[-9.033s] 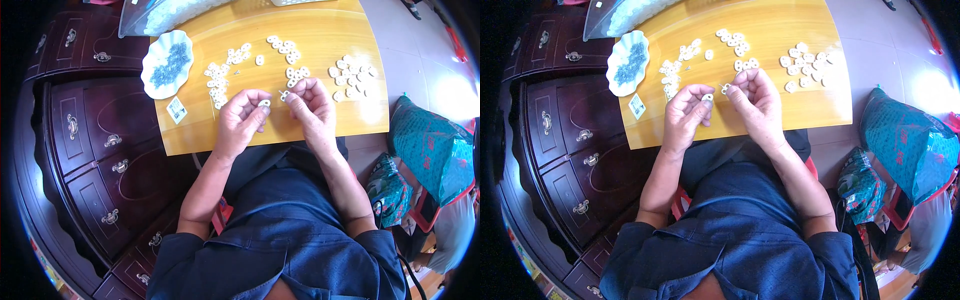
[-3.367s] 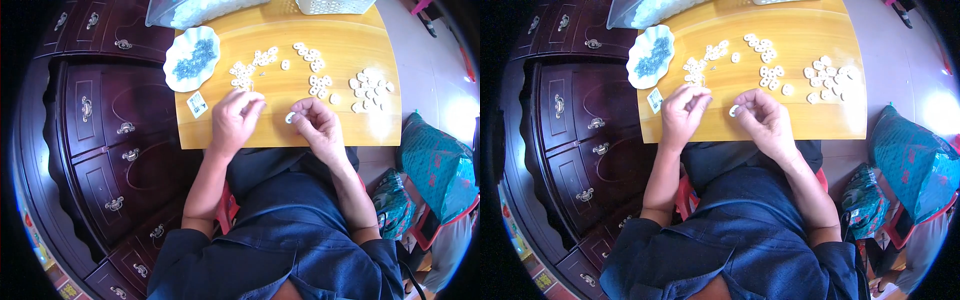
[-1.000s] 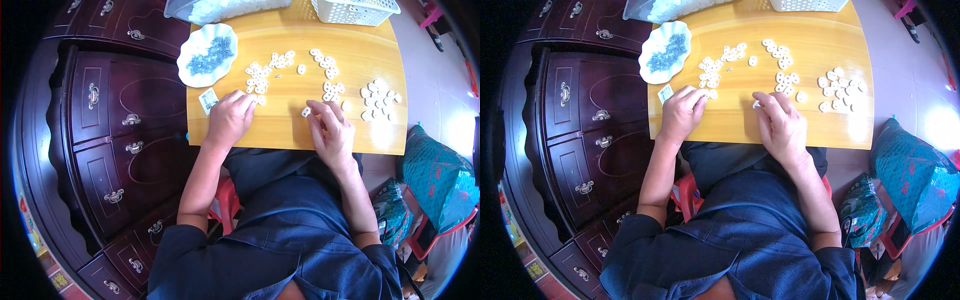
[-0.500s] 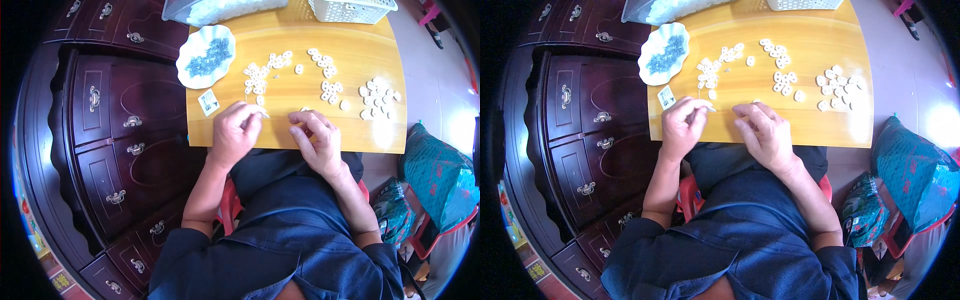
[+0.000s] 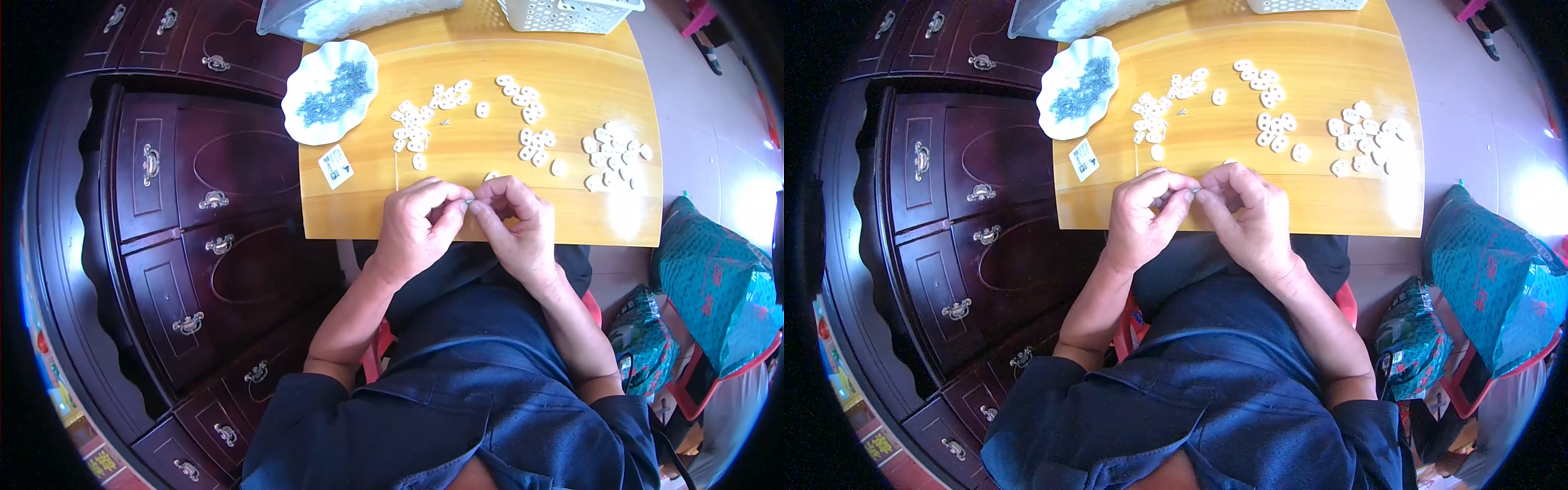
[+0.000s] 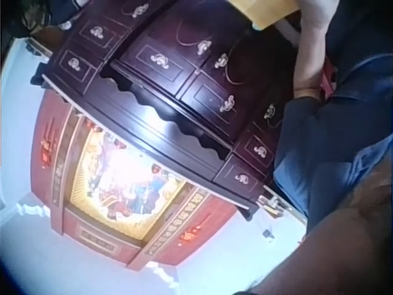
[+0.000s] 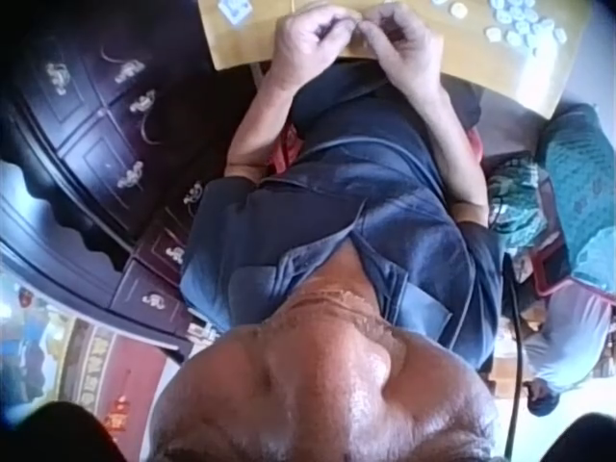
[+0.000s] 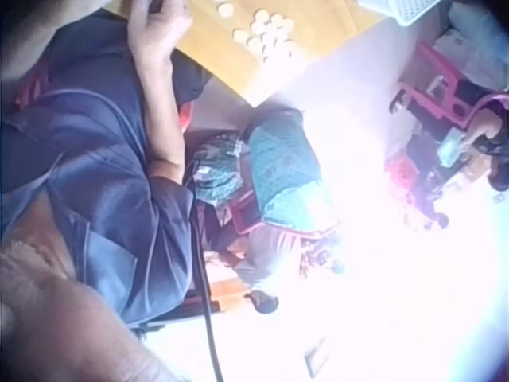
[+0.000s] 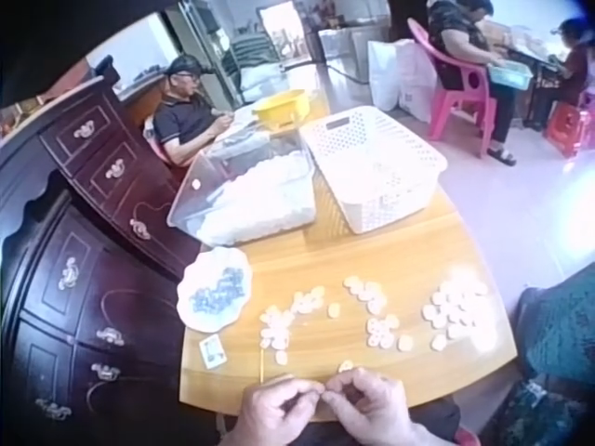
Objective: Assembling small white plastic components by inserting tiny pieces into them at a table.
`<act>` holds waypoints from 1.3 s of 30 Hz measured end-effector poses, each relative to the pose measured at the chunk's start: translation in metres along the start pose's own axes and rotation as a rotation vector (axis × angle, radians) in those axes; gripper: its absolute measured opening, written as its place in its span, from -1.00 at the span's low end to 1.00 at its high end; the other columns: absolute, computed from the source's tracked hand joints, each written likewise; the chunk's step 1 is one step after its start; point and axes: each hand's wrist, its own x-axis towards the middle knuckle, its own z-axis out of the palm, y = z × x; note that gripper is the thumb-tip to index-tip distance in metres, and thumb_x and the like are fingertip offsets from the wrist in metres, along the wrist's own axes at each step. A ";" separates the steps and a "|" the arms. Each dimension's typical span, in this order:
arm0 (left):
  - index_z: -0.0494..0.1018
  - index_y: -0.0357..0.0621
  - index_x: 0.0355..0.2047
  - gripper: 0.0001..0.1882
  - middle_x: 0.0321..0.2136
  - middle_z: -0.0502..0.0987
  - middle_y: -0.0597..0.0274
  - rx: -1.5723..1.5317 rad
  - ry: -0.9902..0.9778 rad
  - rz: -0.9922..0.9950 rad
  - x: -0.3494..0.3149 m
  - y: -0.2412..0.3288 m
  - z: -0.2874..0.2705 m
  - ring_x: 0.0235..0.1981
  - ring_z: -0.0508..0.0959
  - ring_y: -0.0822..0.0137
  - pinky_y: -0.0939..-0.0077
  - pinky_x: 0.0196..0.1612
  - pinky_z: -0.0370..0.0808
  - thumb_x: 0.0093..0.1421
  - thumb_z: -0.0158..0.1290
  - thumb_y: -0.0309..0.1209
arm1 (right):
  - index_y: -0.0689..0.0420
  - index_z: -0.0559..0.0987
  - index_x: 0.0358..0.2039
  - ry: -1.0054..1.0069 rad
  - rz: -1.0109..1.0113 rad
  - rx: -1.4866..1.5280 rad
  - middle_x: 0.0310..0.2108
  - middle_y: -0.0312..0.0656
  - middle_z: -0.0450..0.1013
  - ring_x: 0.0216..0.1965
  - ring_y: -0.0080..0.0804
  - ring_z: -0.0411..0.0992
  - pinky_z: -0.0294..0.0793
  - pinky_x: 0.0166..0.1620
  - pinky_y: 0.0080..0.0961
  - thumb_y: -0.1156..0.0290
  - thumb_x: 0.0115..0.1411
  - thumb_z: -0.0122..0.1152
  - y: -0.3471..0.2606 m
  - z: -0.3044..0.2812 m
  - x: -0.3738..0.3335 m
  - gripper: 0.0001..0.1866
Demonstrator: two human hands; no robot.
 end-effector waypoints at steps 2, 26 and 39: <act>0.59 -0.30 -0.27 -0.90 -0.48 0.61 0.19 -0.011 -0.022 -0.012 0.000 -0.004 0.001 -0.58 0.54 0.50 0.60 -0.50 0.45 0.20 0.16 -0.67 | 0.21 0.58 -0.30 0.011 0.005 0.022 -0.48 -0.24 0.54 -0.49 -0.53 0.53 0.53 -0.39 -0.58 0.57 0.16 0.36 -0.001 0.001 -0.001 -0.87; 0.59 -0.31 -0.03 -0.69 -0.40 0.66 0.05 0.216 0.227 0.467 -0.001 -0.001 0.017 -0.20 0.68 0.01 0.19 -0.05 0.60 0.21 0.07 -0.61 | 0.21 0.63 -0.12 -0.381 0.710 1.103 -0.30 -0.33 0.53 -0.45 -0.65 0.40 0.41 -0.36 -0.75 0.36 0.35 0.27 0.013 -0.018 0.000 -0.80; 0.60 -0.29 -0.24 -0.86 -0.26 0.65 0.08 0.225 0.098 0.483 0.013 0.011 0.007 -0.14 0.63 0.03 0.25 -0.01 0.54 0.17 0.19 -0.56 | 0.20 0.67 -0.21 -0.331 0.671 1.090 -0.36 -0.31 0.56 -0.48 -0.68 0.38 0.36 -0.40 -0.73 0.41 0.28 0.30 0.012 -0.023 0.003 -0.85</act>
